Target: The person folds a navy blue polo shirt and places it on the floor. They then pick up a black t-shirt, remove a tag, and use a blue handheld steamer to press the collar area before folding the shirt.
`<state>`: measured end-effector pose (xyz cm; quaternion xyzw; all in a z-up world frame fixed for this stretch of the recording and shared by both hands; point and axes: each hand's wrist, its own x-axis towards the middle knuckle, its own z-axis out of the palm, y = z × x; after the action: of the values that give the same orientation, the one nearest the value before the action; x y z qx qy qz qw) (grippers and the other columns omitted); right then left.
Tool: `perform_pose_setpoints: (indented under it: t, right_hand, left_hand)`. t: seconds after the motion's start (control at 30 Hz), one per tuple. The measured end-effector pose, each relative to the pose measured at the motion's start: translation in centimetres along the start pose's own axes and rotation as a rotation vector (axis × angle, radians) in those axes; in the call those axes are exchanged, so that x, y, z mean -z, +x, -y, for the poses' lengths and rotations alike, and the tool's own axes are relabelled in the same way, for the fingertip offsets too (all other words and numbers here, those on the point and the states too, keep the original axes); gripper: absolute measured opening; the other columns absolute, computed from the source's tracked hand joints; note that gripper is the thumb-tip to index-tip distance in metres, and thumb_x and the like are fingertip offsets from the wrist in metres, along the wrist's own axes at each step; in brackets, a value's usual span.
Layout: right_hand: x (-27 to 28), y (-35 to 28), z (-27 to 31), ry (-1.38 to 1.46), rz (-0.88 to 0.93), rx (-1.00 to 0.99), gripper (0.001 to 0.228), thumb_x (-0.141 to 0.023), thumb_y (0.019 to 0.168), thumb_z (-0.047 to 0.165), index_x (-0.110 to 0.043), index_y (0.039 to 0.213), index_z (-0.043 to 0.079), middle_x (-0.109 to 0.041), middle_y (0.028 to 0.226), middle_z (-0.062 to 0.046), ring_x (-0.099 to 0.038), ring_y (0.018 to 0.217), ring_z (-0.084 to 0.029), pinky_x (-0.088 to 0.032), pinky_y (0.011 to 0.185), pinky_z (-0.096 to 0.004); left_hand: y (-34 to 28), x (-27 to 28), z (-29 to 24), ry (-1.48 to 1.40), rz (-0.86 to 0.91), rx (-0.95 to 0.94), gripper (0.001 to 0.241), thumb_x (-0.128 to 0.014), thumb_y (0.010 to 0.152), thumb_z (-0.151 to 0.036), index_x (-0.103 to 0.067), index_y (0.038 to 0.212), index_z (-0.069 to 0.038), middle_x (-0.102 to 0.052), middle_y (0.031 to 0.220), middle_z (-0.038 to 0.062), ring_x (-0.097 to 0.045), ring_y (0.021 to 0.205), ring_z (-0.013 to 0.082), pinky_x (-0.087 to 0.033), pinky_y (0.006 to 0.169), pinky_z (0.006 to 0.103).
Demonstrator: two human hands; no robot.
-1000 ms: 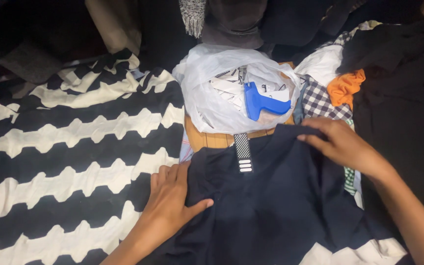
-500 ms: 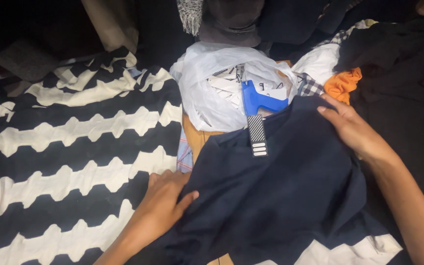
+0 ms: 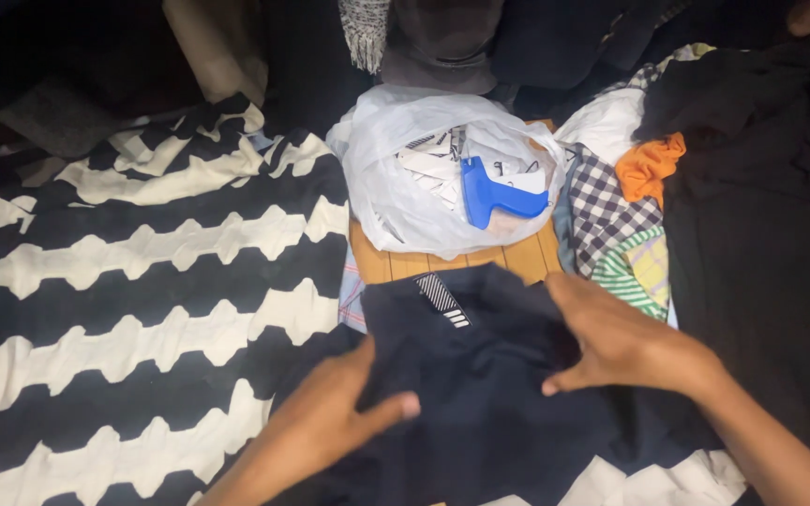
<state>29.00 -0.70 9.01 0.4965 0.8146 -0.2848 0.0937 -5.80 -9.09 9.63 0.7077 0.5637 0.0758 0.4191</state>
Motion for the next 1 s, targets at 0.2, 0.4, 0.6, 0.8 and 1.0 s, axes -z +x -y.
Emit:
perform_pose_setpoints:
  t: [0.2, 0.4, 0.6, 0.8, 1.0]
  right_hand:
    - [-2.4, 0.1, 3.1, -0.256, 0.279, -0.101, 0.131, -0.12, 0.056, 0.044, -0.023, 0.14, 0.015, 0.006, 0.17, -0.011, 0.008, 0.159, -0.04, -0.012, 0.112, -0.084]
    - [-4.8, 1.3, 4.9, -0.629, 0.379, -0.17, 0.139, -0.106, 0.054, 0.063, -0.013, 0.147, 0.017, 0.014, 0.169, -0.013, -0.012, 0.149, -0.049, -0.049, 0.096, -0.071]
    - [-6.4, 1.6, 3.2, -0.613, 0.249, -0.049, 0.126, -0.11, 0.05, 0.057, -0.027, 0.135, 0.016, -0.022, 0.146, -0.01, -0.037, 0.128, -0.037, -0.055, 0.091, -0.061]
    - [-5.7, 0.6, 2.0, -0.213, 0.189, 0.134, 0.077, -0.1, 0.068, 0.018, -0.037, 0.112, 0.014, -0.042, 0.123, -0.005, -0.059, 0.096, -0.032, -0.053, 0.068, -0.048]
    - [-5.8, 1.2, -4.0, -0.029, 0.271, 0.407, 0.128, -0.081, 0.093, 0.035, 0.025, 0.156, 0.005, -0.002, 0.17, -0.025, -0.028, 0.15, -0.039, -0.035, 0.114, -0.041]
  left_hand:
    - [0.5, -5.1, 2.9, 0.569, 0.003, -0.312, 0.122, -0.106, 0.038, -0.073, -0.053, 0.122, -0.003, -0.042, 0.128, 0.025, -0.036, 0.123, 0.0457, -0.017, 0.112, 0.0618]
    - [1.3, -7.9, 2.9, 0.686, 0.098, -0.254, 0.139, -0.115, 0.039, -0.051, -0.036, 0.146, -0.012, -0.022, 0.148, 0.045, -0.009, 0.146, 0.0561, 0.003, 0.115, 0.0769]
    - [1.9, -10.1, 2.9, 0.792, -0.206, -0.334, 0.12, -0.105, 0.043, -0.053, -0.047, 0.141, -0.016, -0.056, 0.114, 0.029, -0.052, 0.109, 0.0467, -0.033, 0.106, 0.0554]
    - [1.3, -8.6, 1.7, 0.668, -0.369, -0.5, 0.079, -0.093, 0.062, -0.039, -0.058, 0.122, -0.002, -0.064, 0.099, 0.019, -0.061, 0.094, 0.0383, -0.04, 0.102, 0.0477]
    - [-0.1, -7.0, -0.1, 0.264, -0.386, -0.505, 0.041, -0.075, 0.078, -0.024, -0.051, 0.103, 0.0, -0.057, 0.087, 0.012, -0.058, 0.077, 0.0345, -0.046, 0.077, 0.042]
